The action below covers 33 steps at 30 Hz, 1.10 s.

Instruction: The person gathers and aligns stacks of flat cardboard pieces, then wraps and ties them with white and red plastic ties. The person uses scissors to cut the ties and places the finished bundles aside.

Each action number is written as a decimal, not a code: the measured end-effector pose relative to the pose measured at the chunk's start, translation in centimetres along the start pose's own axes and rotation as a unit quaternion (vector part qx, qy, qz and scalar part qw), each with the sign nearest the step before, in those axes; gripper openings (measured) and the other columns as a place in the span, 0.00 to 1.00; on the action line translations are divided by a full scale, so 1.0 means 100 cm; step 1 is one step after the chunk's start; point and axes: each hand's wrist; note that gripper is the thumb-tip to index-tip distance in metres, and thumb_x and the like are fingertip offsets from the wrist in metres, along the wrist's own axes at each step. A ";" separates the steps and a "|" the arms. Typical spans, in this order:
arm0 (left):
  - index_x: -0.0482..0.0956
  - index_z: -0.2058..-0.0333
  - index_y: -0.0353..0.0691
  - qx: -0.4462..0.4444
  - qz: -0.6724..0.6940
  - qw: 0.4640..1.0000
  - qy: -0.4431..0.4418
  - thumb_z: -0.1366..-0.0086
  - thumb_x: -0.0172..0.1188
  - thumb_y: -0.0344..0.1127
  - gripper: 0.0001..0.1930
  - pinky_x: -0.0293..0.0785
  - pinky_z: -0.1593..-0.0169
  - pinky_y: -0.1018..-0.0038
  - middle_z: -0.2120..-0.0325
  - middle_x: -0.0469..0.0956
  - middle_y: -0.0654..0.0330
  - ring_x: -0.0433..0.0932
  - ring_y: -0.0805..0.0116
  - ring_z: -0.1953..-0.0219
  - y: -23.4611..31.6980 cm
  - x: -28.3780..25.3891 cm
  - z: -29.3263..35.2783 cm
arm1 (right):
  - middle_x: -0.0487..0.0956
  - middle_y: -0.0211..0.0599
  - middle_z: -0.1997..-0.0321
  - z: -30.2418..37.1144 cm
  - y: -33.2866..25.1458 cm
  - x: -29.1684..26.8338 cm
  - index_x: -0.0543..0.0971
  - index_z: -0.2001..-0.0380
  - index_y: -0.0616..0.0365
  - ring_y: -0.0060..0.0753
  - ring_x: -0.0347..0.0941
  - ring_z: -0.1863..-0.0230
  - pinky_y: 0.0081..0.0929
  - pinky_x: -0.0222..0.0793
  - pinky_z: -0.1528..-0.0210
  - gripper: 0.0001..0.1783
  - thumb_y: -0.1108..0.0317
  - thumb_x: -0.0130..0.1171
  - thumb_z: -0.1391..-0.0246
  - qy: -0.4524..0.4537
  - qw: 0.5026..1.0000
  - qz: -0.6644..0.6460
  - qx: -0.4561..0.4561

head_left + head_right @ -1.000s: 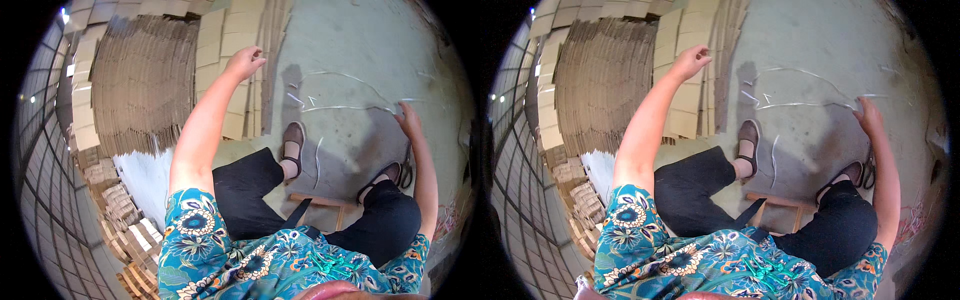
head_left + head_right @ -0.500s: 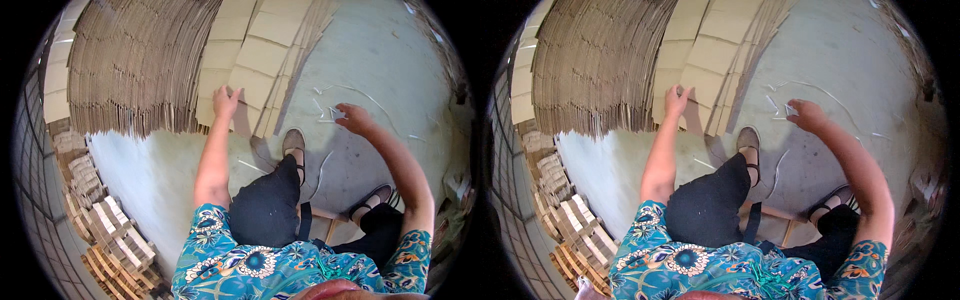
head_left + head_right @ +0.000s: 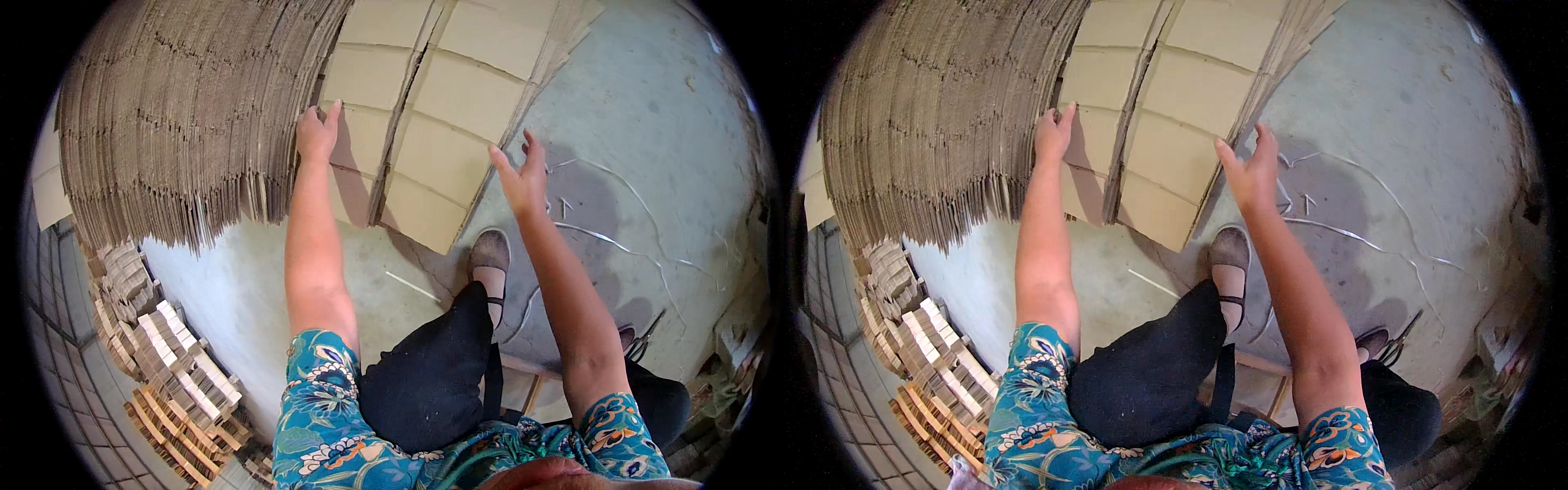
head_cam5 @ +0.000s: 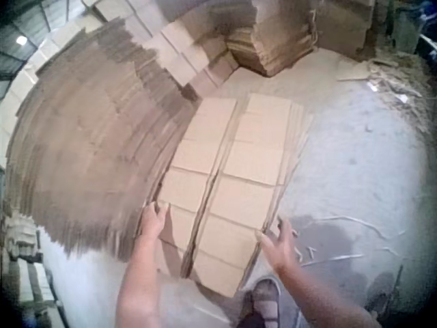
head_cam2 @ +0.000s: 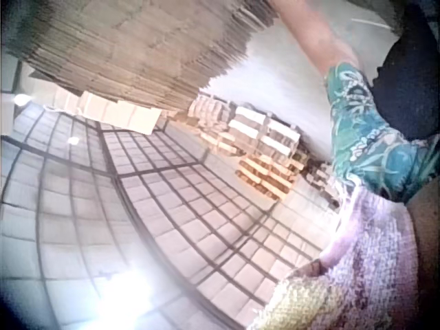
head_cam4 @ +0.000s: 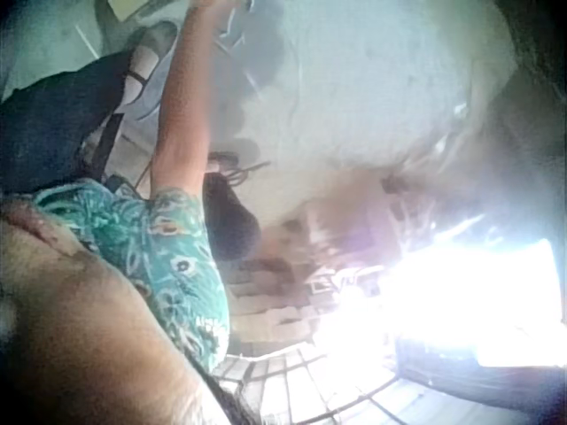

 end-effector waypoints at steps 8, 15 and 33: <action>0.70 0.52 0.27 0.040 -0.100 0.994 -0.014 0.45 0.52 0.63 0.39 0.59 0.42 0.60 0.46 0.63 0.42 0.61 0.48 0.43 0.029 -0.005 0.010 | 0.66 0.52 0.45 -0.002 0.005 0.023 0.56 0.43 0.69 0.39 0.62 0.44 0.33 0.57 0.43 0.48 0.51 0.67 0.59 -0.030 0.976 -0.140 0.165; 0.67 0.51 0.27 -0.031 -0.061 0.998 0.018 0.49 0.54 0.67 0.44 0.60 0.44 0.58 0.46 0.62 0.41 0.61 0.49 0.43 0.042 -0.004 0.014 | 0.66 0.45 0.45 0.000 -0.005 0.032 0.54 0.41 0.65 0.35 0.63 0.45 0.31 0.58 0.43 0.48 0.54 0.68 0.59 -0.074 0.947 -0.230 0.211; 0.63 0.46 0.27 -0.040 0.113 0.980 -0.161 0.55 0.62 0.66 0.49 0.63 0.45 0.68 0.49 0.68 0.43 0.69 0.55 0.47 0.040 -0.008 0.005 | 0.66 0.47 0.44 0.007 -0.009 0.019 0.51 0.40 0.65 0.37 0.63 0.45 0.31 0.59 0.44 0.50 0.54 0.67 0.58 -0.096 0.927 -0.272 0.241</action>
Point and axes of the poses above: each hand's wrist, its own z-axis away from the middle knuckle, its own x-axis out of the palm, y = z × x
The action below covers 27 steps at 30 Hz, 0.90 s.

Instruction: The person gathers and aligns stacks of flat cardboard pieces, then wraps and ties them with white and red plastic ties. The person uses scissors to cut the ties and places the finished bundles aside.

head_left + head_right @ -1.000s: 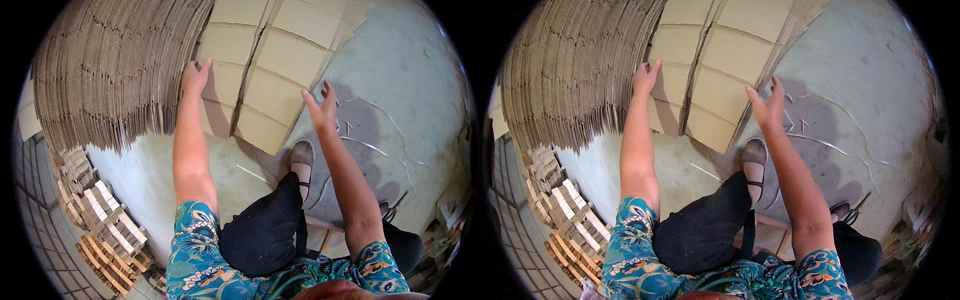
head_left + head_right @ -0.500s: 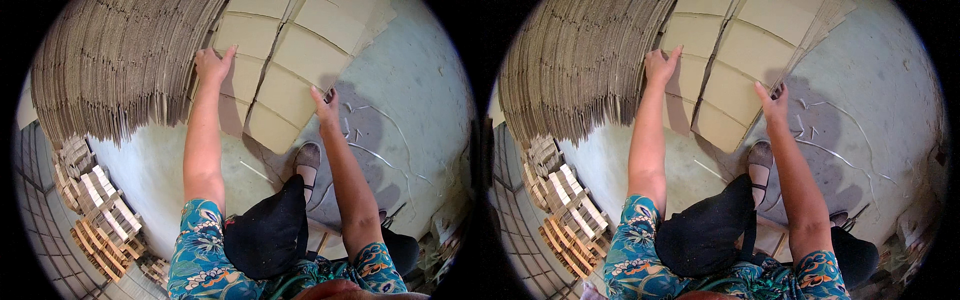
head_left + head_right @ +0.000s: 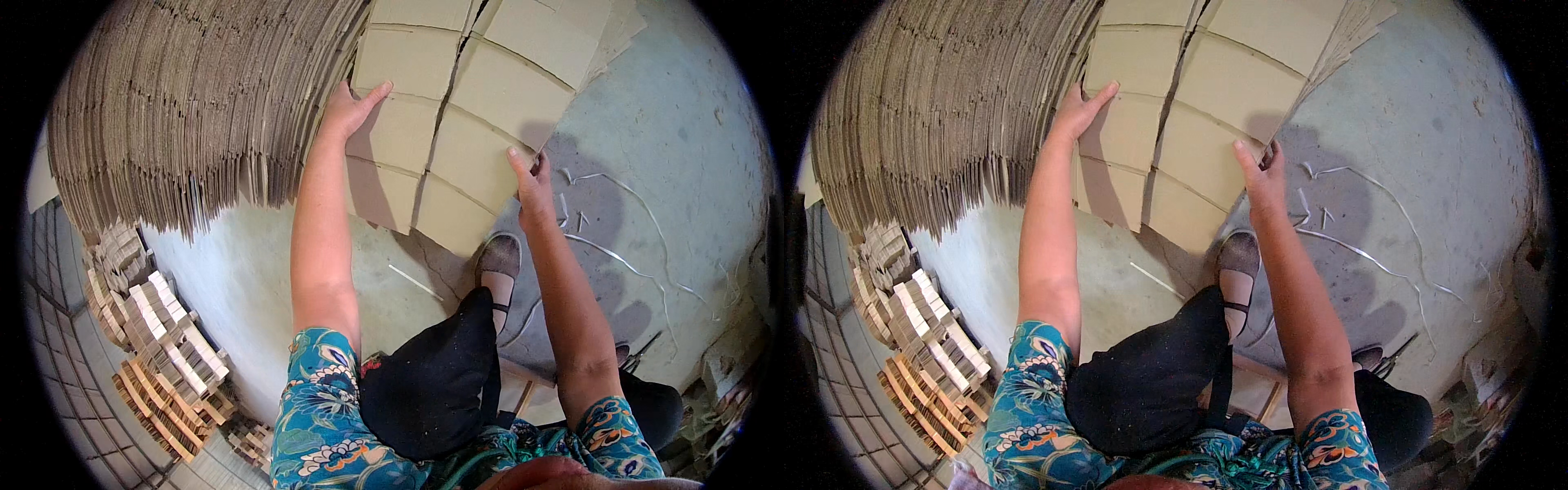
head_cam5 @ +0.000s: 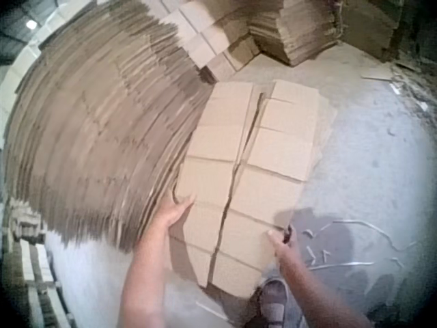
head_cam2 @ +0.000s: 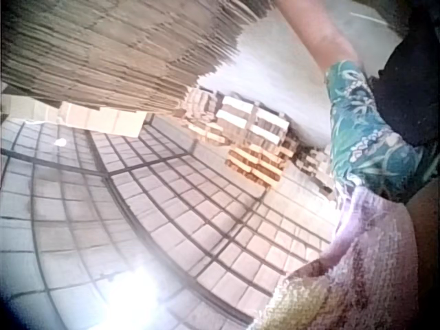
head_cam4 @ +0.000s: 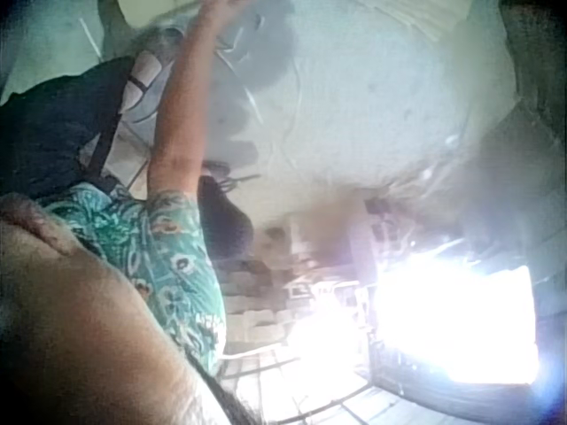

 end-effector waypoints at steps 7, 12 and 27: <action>0.61 0.45 0.28 -0.093 0.147 0.979 -0.110 0.55 0.68 0.58 0.47 0.64 0.45 0.68 0.50 0.69 0.46 0.70 0.59 0.49 0.006 0.006 0.003 | 0.69 0.44 0.48 -0.007 0.002 -0.008 0.58 0.44 0.64 0.36 0.66 0.48 0.31 0.60 0.46 0.42 0.56 0.67 0.57 -0.001 1.000 -0.028 0.008; 0.57 0.44 0.28 -0.066 0.210 0.973 -0.066 0.55 0.71 0.50 0.47 0.66 0.47 0.69 0.52 0.70 0.46 0.72 0.60 0.52 0.022 -0.005 0.021 | 0.69 0.44 0.48 -0.002 -0.001 -0.004 0.59 0.44 0.63 0.36 0.66 0.48 0.33 0.61 0.46 0.42 0.55 0.67 0.58 0.031 0.999 -0.014 0.014; 0.63 0.48 0.28 0.077 0.326 0.941 0.042 0.62 0.74 0.47 0.45 0.67 0.48 0.72 0.57 0.73 0.52 0.73 0.64 0.55 0.039 -0.060 0.108 | 0.71 0.43 0.51 0.000 0.003 -0.001 0.61 0.45 0.62 0.34 0.68 0.51 0.31 0.64 0.49 0.37 0.57 0.64 0.54 0.027 0.999 0.000 -0.022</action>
Point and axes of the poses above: each hand's wrist, its own z-axis away from the middle knuckle, its own x-axis out of the palm, y = z × x
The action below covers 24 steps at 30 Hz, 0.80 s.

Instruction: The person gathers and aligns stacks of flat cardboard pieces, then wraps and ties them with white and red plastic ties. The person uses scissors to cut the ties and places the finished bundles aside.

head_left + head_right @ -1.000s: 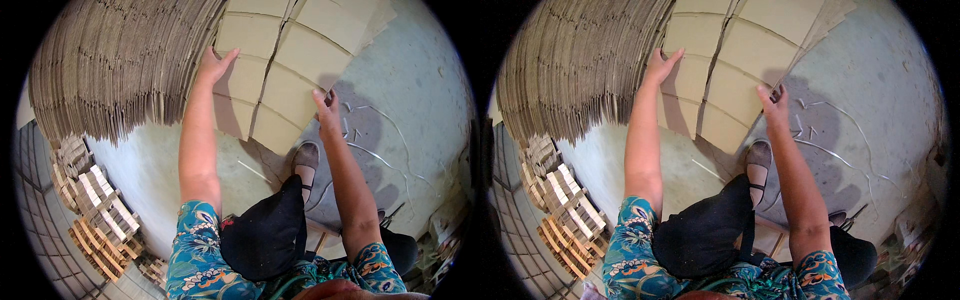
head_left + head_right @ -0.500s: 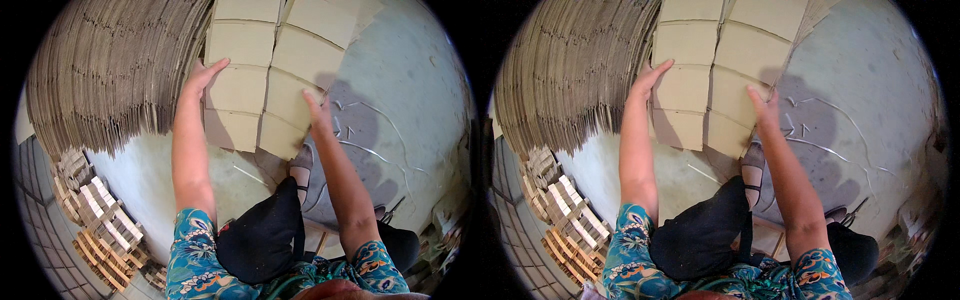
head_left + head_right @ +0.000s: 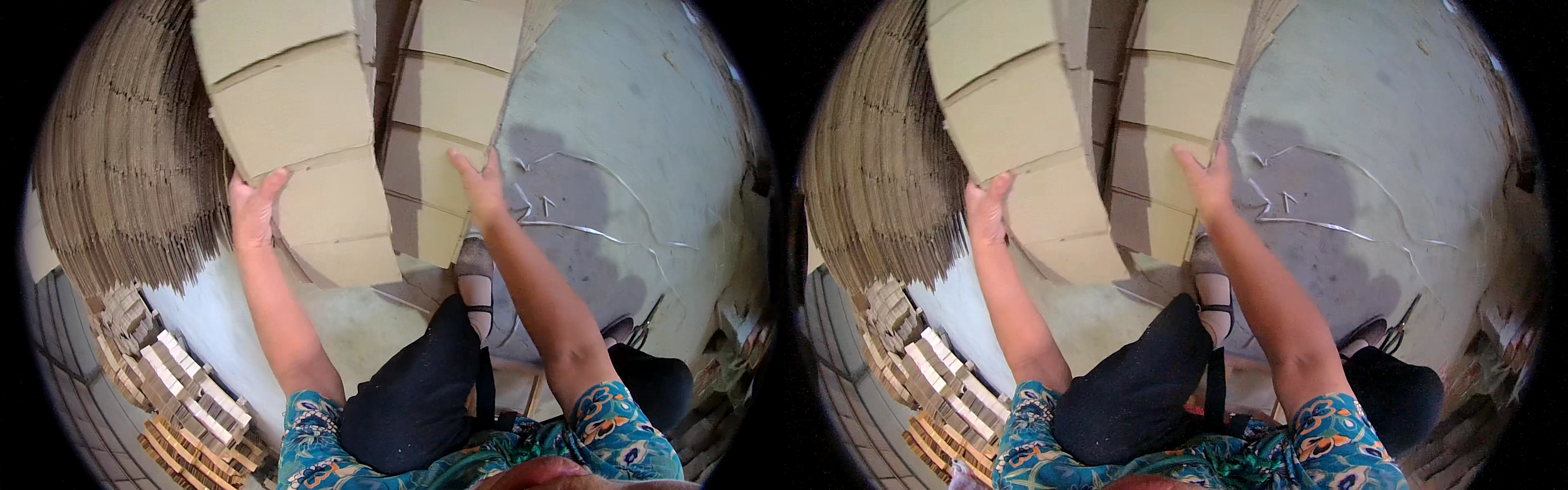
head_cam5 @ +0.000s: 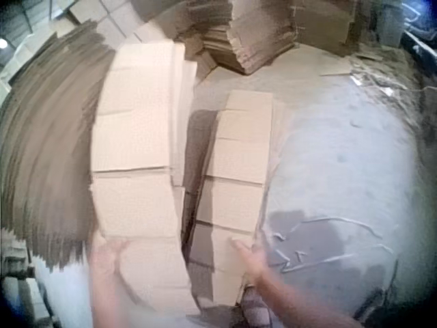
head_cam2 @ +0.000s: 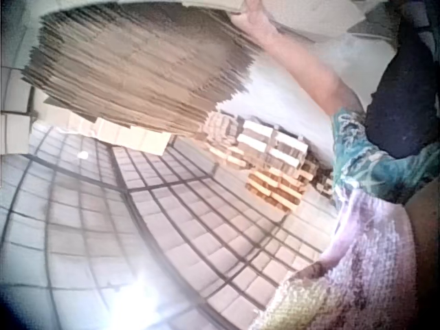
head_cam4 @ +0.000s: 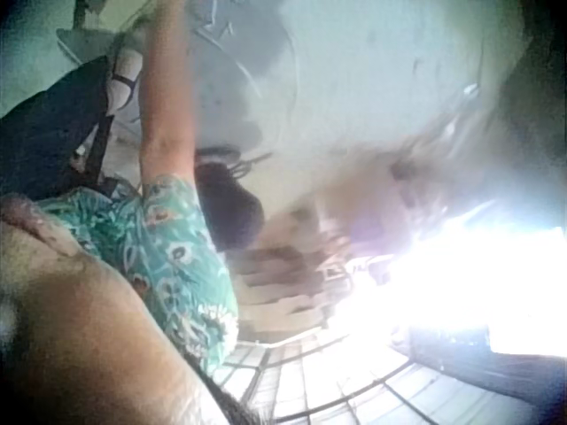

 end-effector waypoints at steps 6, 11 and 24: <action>0.66 0.51 0.27 -0.033 0.079 0.987 -0.137 0.61 0.74 0.40 0.40 0.68 0.49 0.71 0.59 0.74 0.52 0.74 0.64 0.57 0.010 0.069 -0.006 | 0.66 0.55 0.43 -0.010 0.012 -0.004 0.54 0.39 0.65 0.46 0.62 0.41 0.33 0.56 0.41 0.46 0.45 0.58 0.53 0.008 0.996 0.085 -0.014; 0.65 0.49 0.28 -0.087 0.018 0.973 -0.215 0.54 0.71 0.42 0.37 0.66 0.48 0.71 0.55 0.72 0.52 0.71 0.65 0.53 -0.029 0.125 -0.024 | 0.59 0.48 0.36 -0.006 0.007 -0.024 0.54 0.38 0.63 0.42 0.52 0.35 0.30 0.44 0.35 0.42 0.38 0.37 0.42 -0.072 0.995 -0.051 0.054; 0.62 0.47 0.27 0.088 -0.235 0.968 0.004 0.45 0.62 0.51 0.37 0.61 0.43 0.65 0.48 0.65 0.42 0.65 0.53 0.45 -0.085 0.079 -0.088 | 0.70 0.33 0.45 -0.083 0.019 -0.054 0.67 0.45 0.54 0.31 0.65 0.48 0.34 0.60 0.51 0.32 0.41 0.41 0.41 -0.034 0.993 -0.078 0.077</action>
Point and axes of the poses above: each hand's wrist, its own z-axis away from the middle knuckle, its own x-axis out of the palm, y = z × x
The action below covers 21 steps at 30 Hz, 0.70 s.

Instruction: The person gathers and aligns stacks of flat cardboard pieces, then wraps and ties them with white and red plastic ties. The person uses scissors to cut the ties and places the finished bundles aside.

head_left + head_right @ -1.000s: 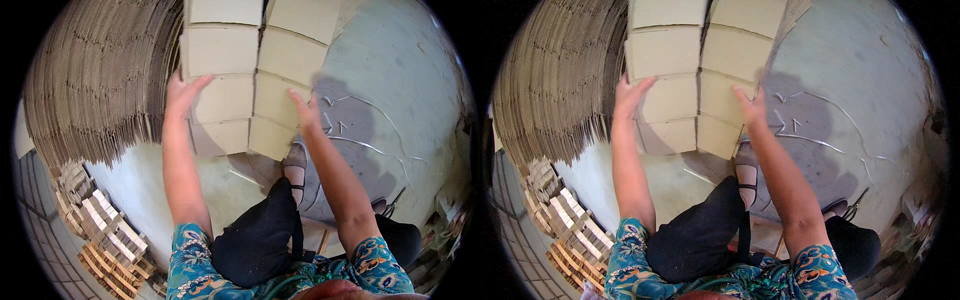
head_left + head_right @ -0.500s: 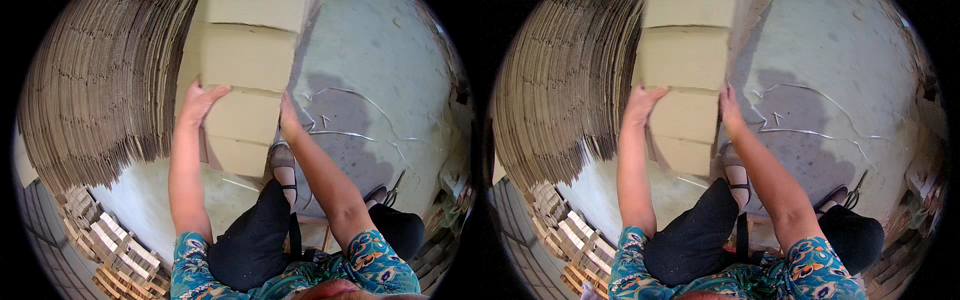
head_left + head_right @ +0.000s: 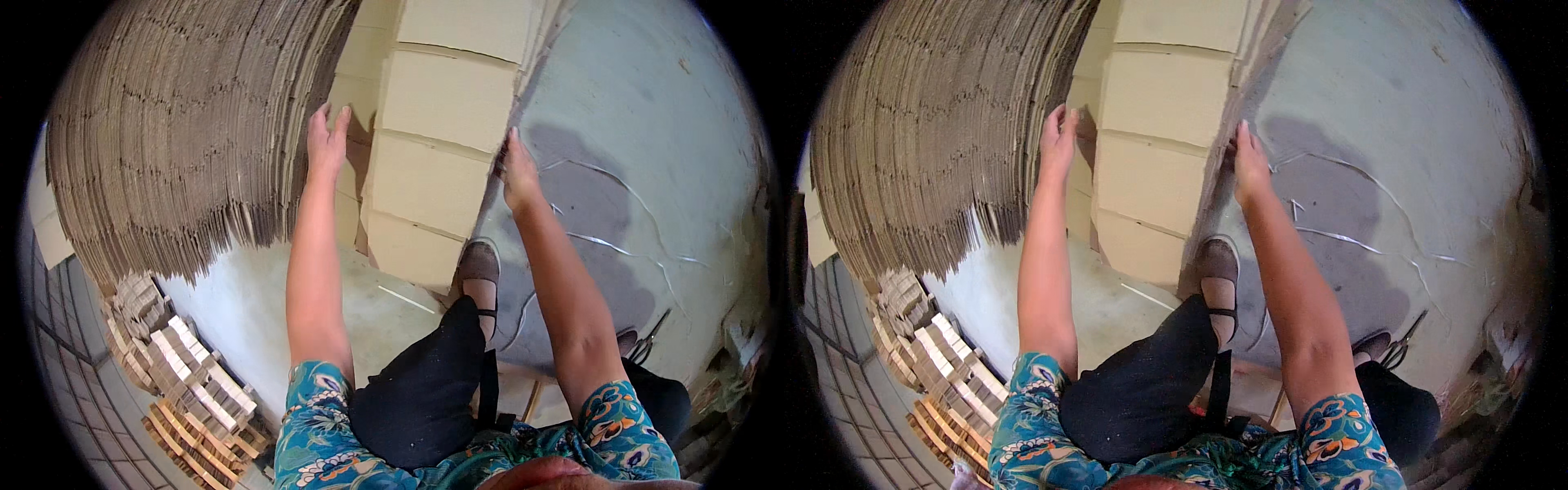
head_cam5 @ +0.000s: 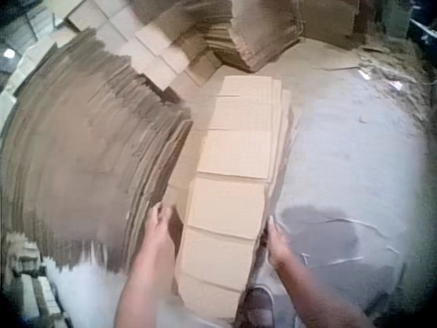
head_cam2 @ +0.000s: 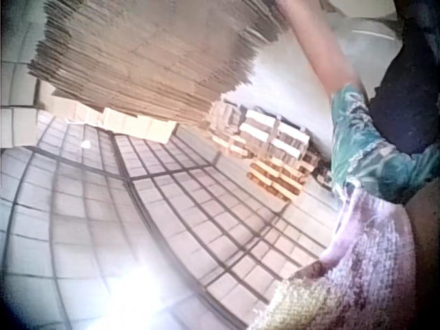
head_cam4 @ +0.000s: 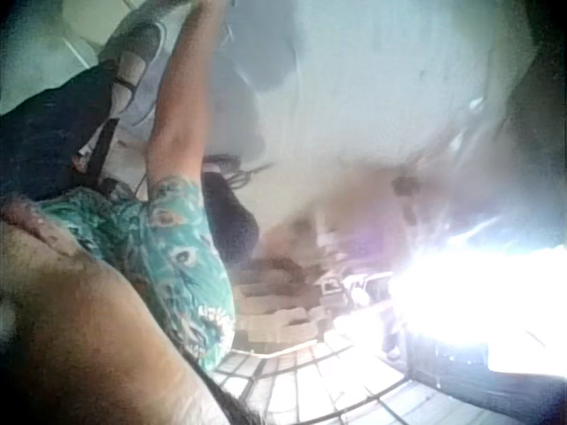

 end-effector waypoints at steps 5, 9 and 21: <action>0.66 0.49 0.28 -0.041 -0.166 0.984 -0.051 0.47 0.61 0.53 0.36 0.63 0.45 0.64 0.49 0.67 0.40 0.66 0.48 0.46 -0.064 -0.009 -0.013 | 0.75 0.33 0.57 0.033 -0.001 0.017 0.70 0.52 0.59 0.25 0.71 0.60 0.25 0.65 0.60 0.26 0.47 0.46 0.41 0.038 0.999 -0.022 0.023; 0.68 0.50 0.28 -0.093 -0.214 0.966 -0.109 0.54 0.64 0.61 0.43 0.65 0.46 0.63 0.50 0.68 0.40 0.68 0.49 0.47 -0.043 -0.007 -0.018 | 0.75 0.32 0.57 0.027 0.000 0.009 0.70 0.52 0.58 0.25 0.70 0.60 0.24 0.65 0.60 0.26 0.47 0.45 0.41 0.023 0.999 -0.034 0.024; 0.69 0.59 0.25 -0.227 -0.005 0.971 -0.069 0.63 0.75 0.50 0.40 0.73 0.58 0.70 0.63 0.75 0.46 0.76 0.62 0.61 -0.054 -0.015 -0.012 | 0.67 0.46 0.42 0.050 -0.026 0.026 0.62 0.42 0.65 0.40 0.64 0.44 0.29 0.59 0.43 0.42 0.36 0.34 0.43 -0.016 0.997 0.065 0.025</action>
Point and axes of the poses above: each hand's wrist, its own z-axis away from the middle knuckle, its own x-axis out of the palm, y = z × x
